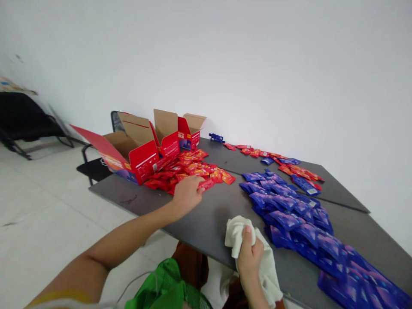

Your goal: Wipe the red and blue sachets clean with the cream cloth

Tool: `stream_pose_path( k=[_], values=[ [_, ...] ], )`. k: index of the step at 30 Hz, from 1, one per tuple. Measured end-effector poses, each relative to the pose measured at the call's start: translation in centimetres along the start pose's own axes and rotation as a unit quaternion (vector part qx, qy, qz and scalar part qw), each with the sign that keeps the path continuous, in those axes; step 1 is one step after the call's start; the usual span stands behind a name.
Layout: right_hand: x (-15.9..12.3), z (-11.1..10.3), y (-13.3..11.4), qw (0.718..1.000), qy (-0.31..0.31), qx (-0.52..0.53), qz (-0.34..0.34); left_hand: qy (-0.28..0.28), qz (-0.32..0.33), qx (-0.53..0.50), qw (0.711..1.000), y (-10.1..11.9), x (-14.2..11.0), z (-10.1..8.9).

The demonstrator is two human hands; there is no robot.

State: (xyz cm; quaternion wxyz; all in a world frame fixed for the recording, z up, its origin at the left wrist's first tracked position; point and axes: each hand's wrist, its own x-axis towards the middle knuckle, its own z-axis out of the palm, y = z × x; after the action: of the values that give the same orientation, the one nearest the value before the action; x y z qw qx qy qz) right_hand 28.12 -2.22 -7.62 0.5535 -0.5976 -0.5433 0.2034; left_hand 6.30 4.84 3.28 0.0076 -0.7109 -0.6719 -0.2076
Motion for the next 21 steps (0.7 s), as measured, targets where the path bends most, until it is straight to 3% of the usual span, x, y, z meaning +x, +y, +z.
stream_pose_path(
  k=[2,4,7,9,14,21],
  values=[
    [-0.1,-0.1,-0.2,1.000,0.000,0.005,-0.006,0.071,-0.037,0.063,0.995,-1.9,3.0,-2.2],
    [-0.1,-0.2,-0.4,1.000,0.002,0.009,-0.013,0.099,-0.064,0.121,0.986,-4.0,6.1,-3.6],
    [-0.1,-0.2,-0.5,1.000,0.007,0.005,-0.019,0.113,-0.078,0.192,0.972,-6.9,9.7,-3.8],
    [-0.1,-0.2,-0.4,1.000,0.005,0.000,-0.020,0.090,-0.085,0.214,0.969,-8.3,11.1,-3.0],
    [-0.3,-0.1,-0.3,0.999,-0.029,-0.038,-0.017,-0.005,-0.049,0.126,0.991,-10.3,12.2,-1.0],
    [0.0,0.1,-0.9,0.990,-0.053,-0.122,-0.048,0.066,0.006,-0.036,0.997,-10.1,13.9,-2.7]
  ],
)
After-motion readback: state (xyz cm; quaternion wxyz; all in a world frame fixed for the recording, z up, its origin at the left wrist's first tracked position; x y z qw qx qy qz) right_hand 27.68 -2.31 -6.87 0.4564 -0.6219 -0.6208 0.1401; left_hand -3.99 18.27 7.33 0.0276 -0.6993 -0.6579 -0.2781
